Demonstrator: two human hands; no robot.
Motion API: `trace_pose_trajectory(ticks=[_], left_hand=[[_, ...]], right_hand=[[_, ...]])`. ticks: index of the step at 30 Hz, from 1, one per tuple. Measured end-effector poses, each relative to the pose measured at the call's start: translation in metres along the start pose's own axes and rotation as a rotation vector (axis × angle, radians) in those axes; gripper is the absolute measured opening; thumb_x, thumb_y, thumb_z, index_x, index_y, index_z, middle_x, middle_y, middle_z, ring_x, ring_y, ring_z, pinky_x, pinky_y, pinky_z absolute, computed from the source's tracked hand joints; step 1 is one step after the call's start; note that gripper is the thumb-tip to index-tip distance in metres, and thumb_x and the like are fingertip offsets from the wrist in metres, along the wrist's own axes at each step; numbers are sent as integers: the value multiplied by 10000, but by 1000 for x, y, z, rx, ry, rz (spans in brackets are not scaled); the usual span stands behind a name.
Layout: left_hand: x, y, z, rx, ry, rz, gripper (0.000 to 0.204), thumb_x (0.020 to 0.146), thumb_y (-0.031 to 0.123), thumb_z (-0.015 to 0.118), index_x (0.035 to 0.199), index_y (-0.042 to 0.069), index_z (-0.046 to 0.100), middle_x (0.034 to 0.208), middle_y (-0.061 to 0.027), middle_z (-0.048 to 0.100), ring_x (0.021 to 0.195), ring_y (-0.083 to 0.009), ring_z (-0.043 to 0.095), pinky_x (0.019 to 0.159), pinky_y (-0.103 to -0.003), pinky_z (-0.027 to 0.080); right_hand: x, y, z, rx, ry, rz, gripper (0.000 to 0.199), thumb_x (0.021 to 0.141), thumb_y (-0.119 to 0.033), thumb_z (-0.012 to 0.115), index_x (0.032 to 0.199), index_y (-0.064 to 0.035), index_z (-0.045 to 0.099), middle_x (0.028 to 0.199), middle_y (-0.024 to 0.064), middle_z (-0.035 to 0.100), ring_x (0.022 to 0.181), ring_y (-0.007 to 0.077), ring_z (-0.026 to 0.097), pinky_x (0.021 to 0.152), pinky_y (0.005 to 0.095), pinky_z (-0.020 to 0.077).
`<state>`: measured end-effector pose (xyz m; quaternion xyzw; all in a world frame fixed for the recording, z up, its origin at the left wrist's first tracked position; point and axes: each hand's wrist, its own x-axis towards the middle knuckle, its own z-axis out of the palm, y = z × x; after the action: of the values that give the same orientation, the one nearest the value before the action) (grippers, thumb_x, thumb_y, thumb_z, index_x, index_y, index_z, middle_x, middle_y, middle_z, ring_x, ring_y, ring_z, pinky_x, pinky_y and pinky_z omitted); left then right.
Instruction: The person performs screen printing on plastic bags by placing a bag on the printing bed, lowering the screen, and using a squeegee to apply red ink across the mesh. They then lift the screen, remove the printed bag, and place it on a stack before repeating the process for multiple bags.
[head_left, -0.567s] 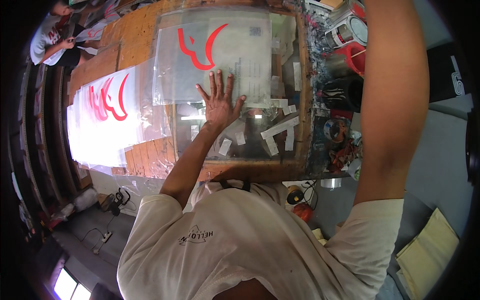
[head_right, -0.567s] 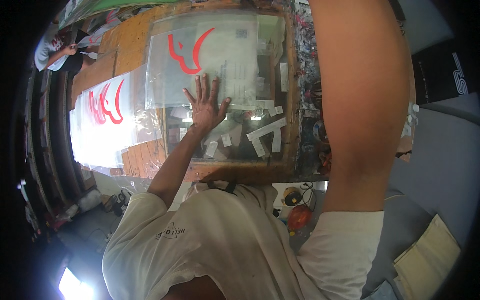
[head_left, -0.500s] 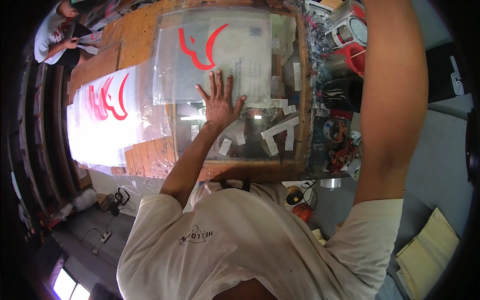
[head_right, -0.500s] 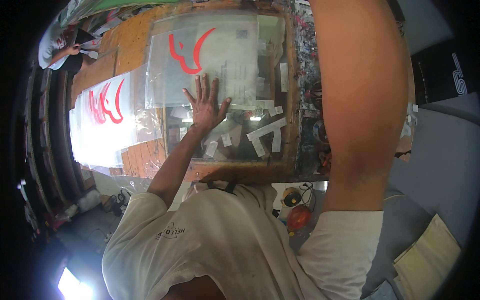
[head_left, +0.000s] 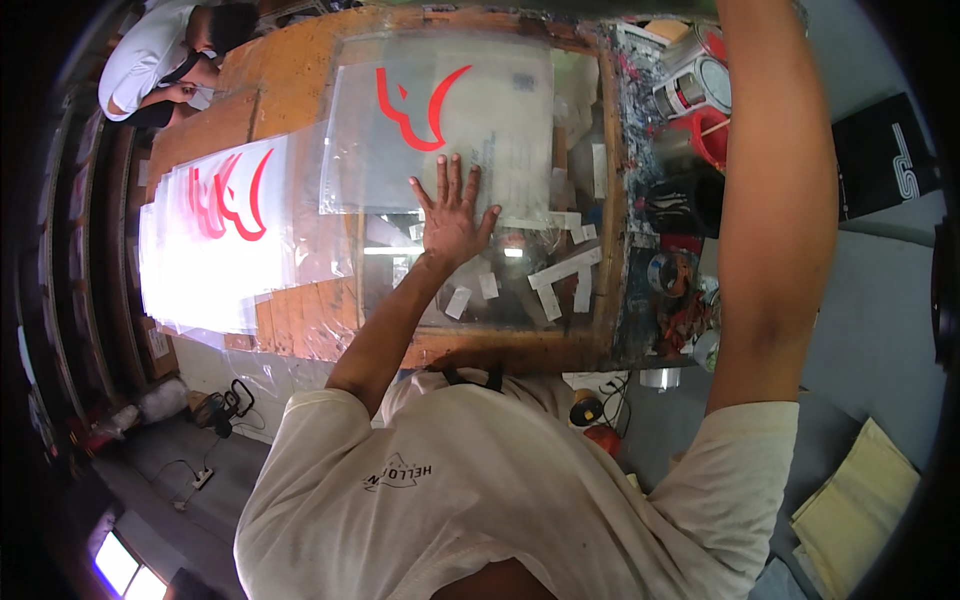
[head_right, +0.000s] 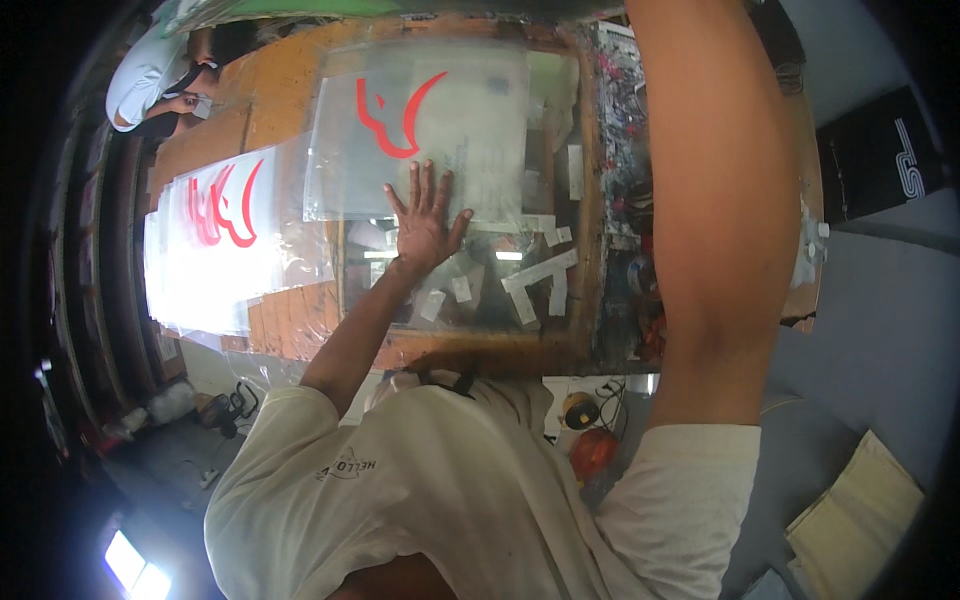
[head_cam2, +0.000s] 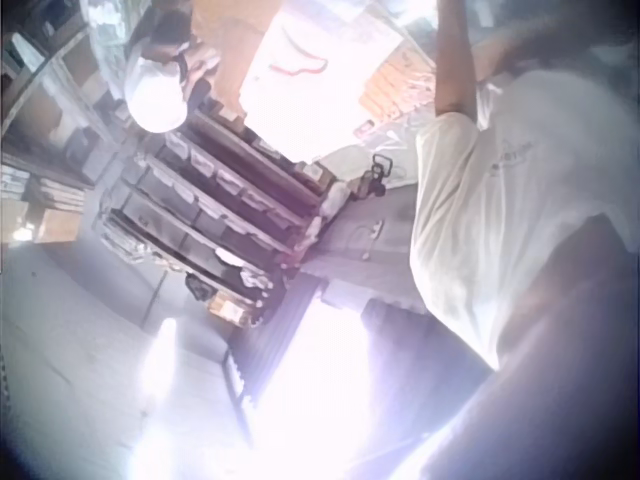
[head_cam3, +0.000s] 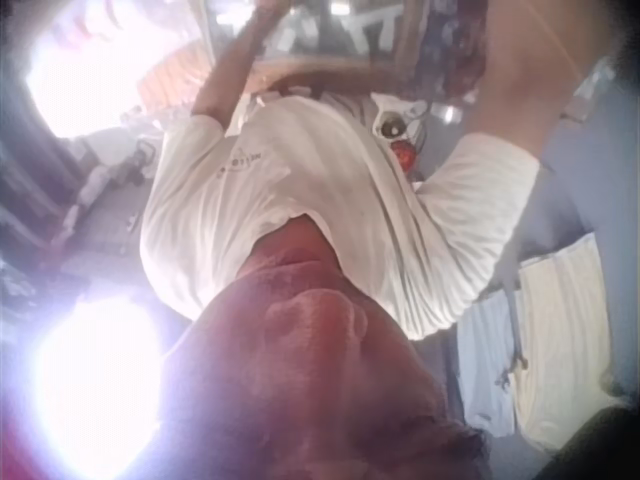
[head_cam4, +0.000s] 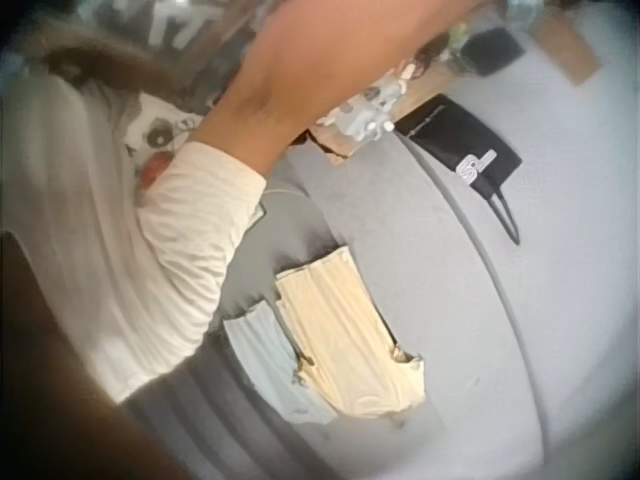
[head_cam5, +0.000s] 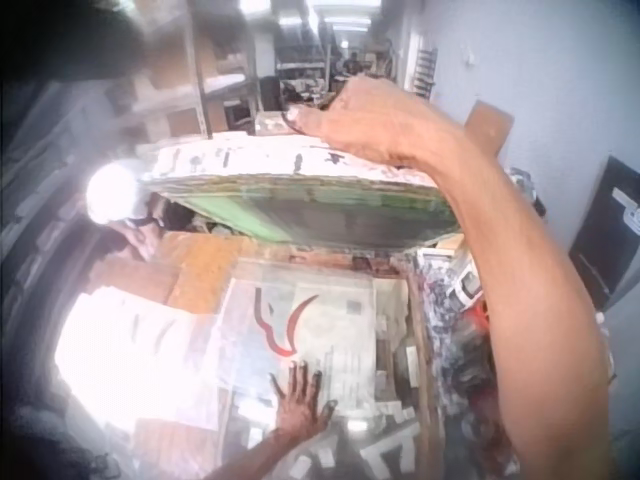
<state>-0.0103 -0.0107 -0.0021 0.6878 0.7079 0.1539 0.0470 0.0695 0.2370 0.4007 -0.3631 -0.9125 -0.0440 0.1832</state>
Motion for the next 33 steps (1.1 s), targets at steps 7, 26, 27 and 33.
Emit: trace_pose_trajectory(ticks=[7,26,27,33], left_hand=[[2,10,-72,-519,24,-73,573,928,330,621,1418,79,464,1584,-214,229,1479,-395,180,1154,-641,31],[-98,27,-84,-2078,96,-1409,212,964,298,600,1034,130,492,951,-55,533,992,-221,580,881,-490,464],[-100,28,-82,-2082,95,-1400,195,967,298,595,1024,139,498,958,-47,538,1043,-221,559,895,-495,452],[-101,35,-94,-2085,92,-1268,144,960,270,594,1012,163,512,1052,-19,555,1163,-241,523,973,-515,397]], right_hand=[[-37,-16,17,255,-87,131,522,933,-536,558,632,-109,555,599,12,529,506,149,440,492,383,381],[-66,40,321,249,-261,93,542,795,50,587,1306,-129,565,1174,181,639,1068,390,594,925,496,478],[-63,40,330,225,-264,97,555,784,58,592,1305,-133,568,1185,167,639,1071,379,595,920,497,481],[-135,9,319,202,-147,4,562,752,85,602,1283,-98,571,1198,157,637,1102,358,586,907,473,477]])
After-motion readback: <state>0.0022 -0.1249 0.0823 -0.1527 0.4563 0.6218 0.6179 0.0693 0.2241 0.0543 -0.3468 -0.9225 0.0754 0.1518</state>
